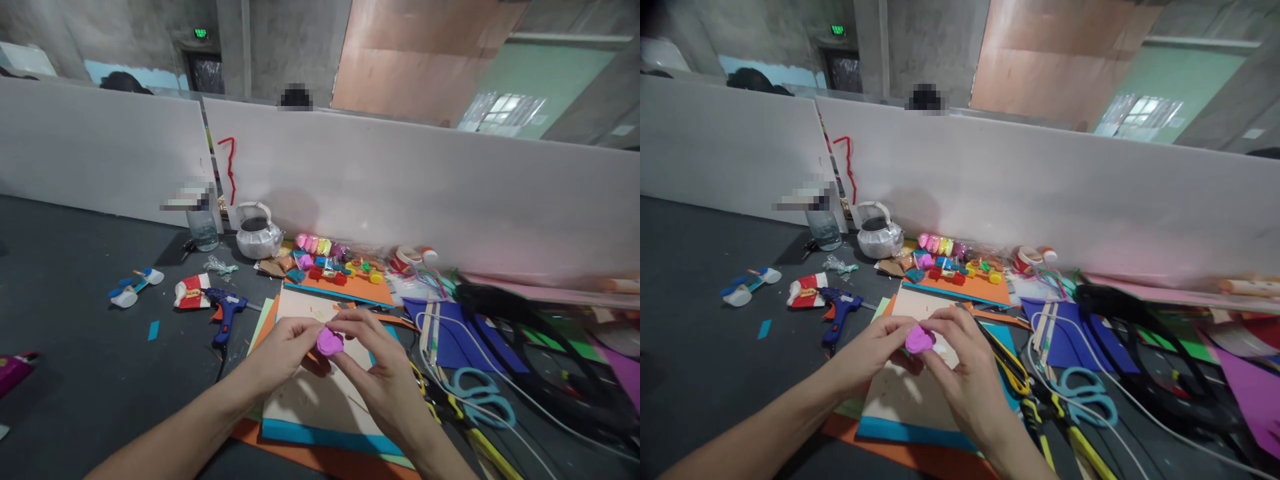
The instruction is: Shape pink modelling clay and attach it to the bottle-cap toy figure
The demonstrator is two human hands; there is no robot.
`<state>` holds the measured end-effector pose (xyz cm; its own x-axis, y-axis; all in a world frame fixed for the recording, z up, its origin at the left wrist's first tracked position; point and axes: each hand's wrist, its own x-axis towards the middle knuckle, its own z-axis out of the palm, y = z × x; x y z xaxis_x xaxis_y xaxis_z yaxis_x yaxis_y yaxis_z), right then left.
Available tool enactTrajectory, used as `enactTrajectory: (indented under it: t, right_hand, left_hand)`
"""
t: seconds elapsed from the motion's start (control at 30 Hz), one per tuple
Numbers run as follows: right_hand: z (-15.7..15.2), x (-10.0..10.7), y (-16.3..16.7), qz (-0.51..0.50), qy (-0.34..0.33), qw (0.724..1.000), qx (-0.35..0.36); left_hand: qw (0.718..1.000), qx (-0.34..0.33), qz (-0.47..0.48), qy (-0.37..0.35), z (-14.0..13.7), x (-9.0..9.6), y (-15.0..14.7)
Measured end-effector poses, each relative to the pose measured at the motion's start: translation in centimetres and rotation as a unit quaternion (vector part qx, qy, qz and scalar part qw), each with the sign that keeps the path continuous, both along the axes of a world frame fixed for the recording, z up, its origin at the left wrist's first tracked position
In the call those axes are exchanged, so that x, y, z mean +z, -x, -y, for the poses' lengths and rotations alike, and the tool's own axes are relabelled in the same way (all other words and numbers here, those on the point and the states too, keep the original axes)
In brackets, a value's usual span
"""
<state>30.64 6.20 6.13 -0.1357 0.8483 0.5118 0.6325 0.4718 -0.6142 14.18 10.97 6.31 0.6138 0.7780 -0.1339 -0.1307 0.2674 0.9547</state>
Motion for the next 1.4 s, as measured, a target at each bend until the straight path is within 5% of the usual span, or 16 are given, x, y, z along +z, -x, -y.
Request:
enactTrajectory:
  t: [0.17, 0.4, 0.67, 0.83, 0.97, 1.1, 1.27, 1.4]
  right_hand:
    - [-0.2, -0.3, -0.1, 0.002, -0.028, 0.999, -0.037]
    - [0.0, 1.0, -0.8, -0.029, 0.113, 0.99, 0.083]
    - [-0.2, 1.0, -0.5, -0.07, 0.072, 0.994, 0.033]
    - [-0.1, 1.1, -1.2, -0.166, 0.064, 0.984, -0.014]
    - [0.2, 1.5, -0.8, -0.15, 0.063, 0.986, 0.024]
    - [0.2, 0.6, 0.2, -0.094, 0.031, 0.995, 0.03]
    - [-0.3, -0.7, 0.0, -0.147, 0.053, 0.988, -0.013]
    - [-0.5, -0.4, -0.3, -0.094, 0.019, 0.995, -0.004]
  left_hand:
    - [0.999, 0.036, 0.03, -0.015, 0.0, -0.3, 0.2]
    - [0.997, 0.04, 0.044, -0.058, 0.0, -0.8, 0.3]
    - [0.997, 0.013, 0.04, -0.057, 0.0, -0.3, 0.3]
    - [0.993, 0.084, 0.023, -0.086, -0.8, -0.4, 0.7]
    - [0.986, 0.151, 0.028, -0.066, -1.0, -0.9, 0.2]
    - [0.994, 0.083, 0.071, 0.002, 0.0, -1.0, -0.4]
    - [0.995, 0.049, 0.089, -0.009, 0.6, -0.5, -0.3]
    - [0.996, 0.012, 0.084, -0.003, 0.2, -0.7, -0.1]
